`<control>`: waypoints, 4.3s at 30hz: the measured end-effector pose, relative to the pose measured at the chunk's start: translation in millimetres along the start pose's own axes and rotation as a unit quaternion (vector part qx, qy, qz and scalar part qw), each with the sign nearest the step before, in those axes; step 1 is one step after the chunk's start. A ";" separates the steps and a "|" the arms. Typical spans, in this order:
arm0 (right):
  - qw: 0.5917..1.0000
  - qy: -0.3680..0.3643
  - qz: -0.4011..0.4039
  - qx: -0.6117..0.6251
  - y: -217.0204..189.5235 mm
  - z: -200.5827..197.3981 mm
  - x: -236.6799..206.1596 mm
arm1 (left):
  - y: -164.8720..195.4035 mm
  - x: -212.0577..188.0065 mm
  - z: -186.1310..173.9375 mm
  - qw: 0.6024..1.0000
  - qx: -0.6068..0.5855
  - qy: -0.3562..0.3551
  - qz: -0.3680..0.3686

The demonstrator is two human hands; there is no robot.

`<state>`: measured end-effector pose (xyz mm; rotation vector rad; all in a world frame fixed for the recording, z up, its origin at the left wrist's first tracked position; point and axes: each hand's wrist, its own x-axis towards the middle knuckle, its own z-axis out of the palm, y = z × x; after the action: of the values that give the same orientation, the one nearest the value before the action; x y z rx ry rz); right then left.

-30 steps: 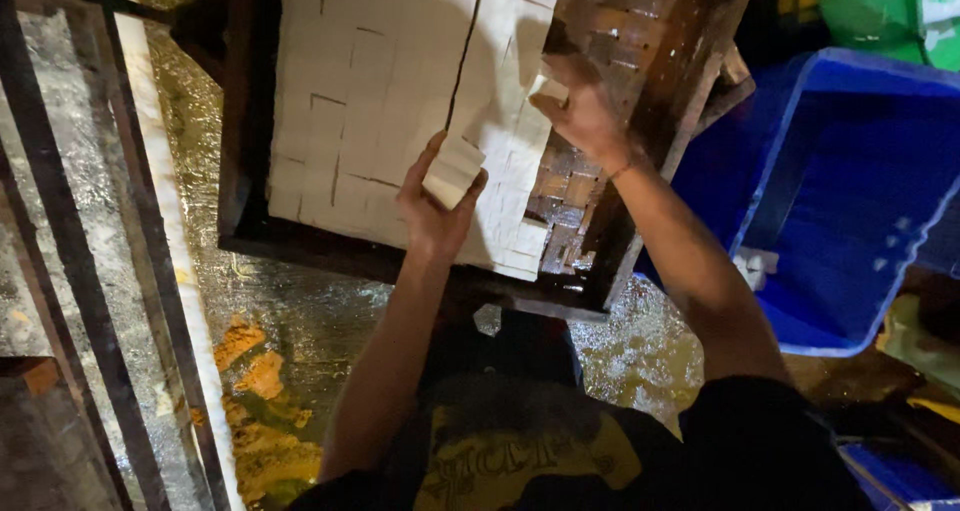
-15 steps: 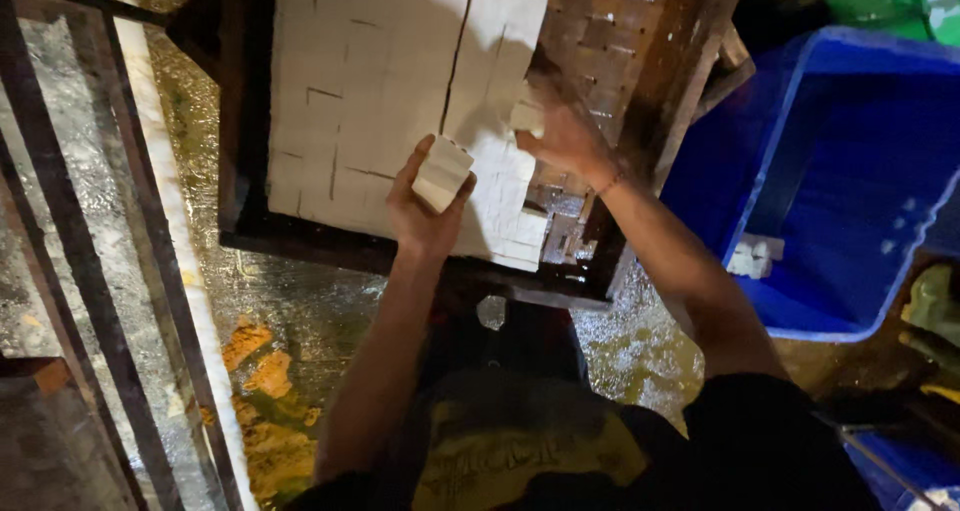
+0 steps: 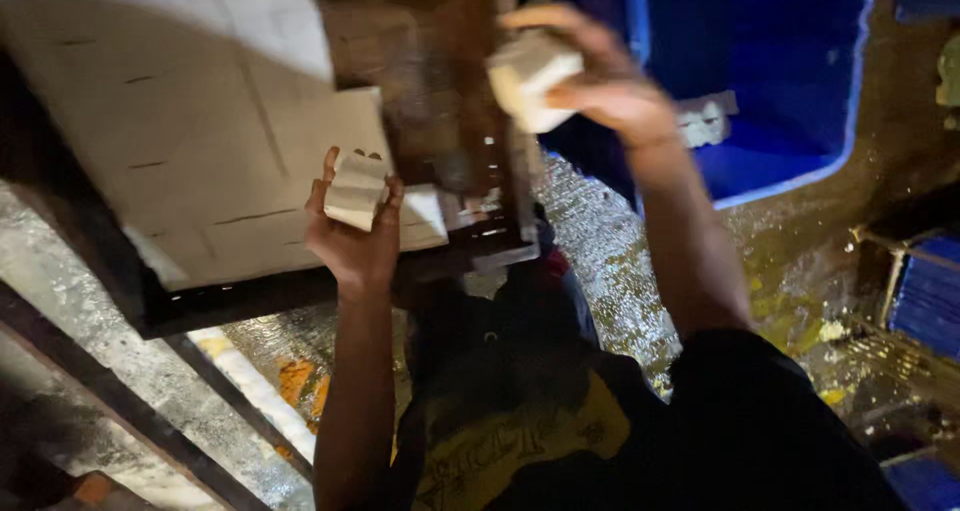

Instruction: The person lifts white tofu blocks one at a time from a woven bamboo draining tray and places them into a blue plastic crate, arranging them in rows. They work around the tray until it is mostly empty, then carry the filled crate away across the wet floor.

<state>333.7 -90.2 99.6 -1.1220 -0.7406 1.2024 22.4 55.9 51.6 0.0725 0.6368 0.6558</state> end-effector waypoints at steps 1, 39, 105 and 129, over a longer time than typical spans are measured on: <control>0.998 0.047 -0.016 -0.025 -7.9 -25.8 -31.9 | -14.3 -2.5 3.7 1.000 -0.002 0.001 -0.012; 0.772 0.264 0.282 -0.505 124.9 -309.8 -177.7 | -392.6 49.8 112.3 0.823 0.548 -0.016 -0.147; 0.674 0.041 0.176 -0.716 73.4 -308.1 -140.7 | 17.5 -33.0 -123.6 0.277 0.842 0.162 0.434; 0.815 0.256 -0.138 -0.501 18.1 -198.5 -9.8 | 33.8 -27.7 -113.7 0.314 0.857 0.216 0.348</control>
<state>505.8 -153.3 20.9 -2.0048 -1.0873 0.1355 -78.2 51.5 -16.9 2.4526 1.6477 0.4660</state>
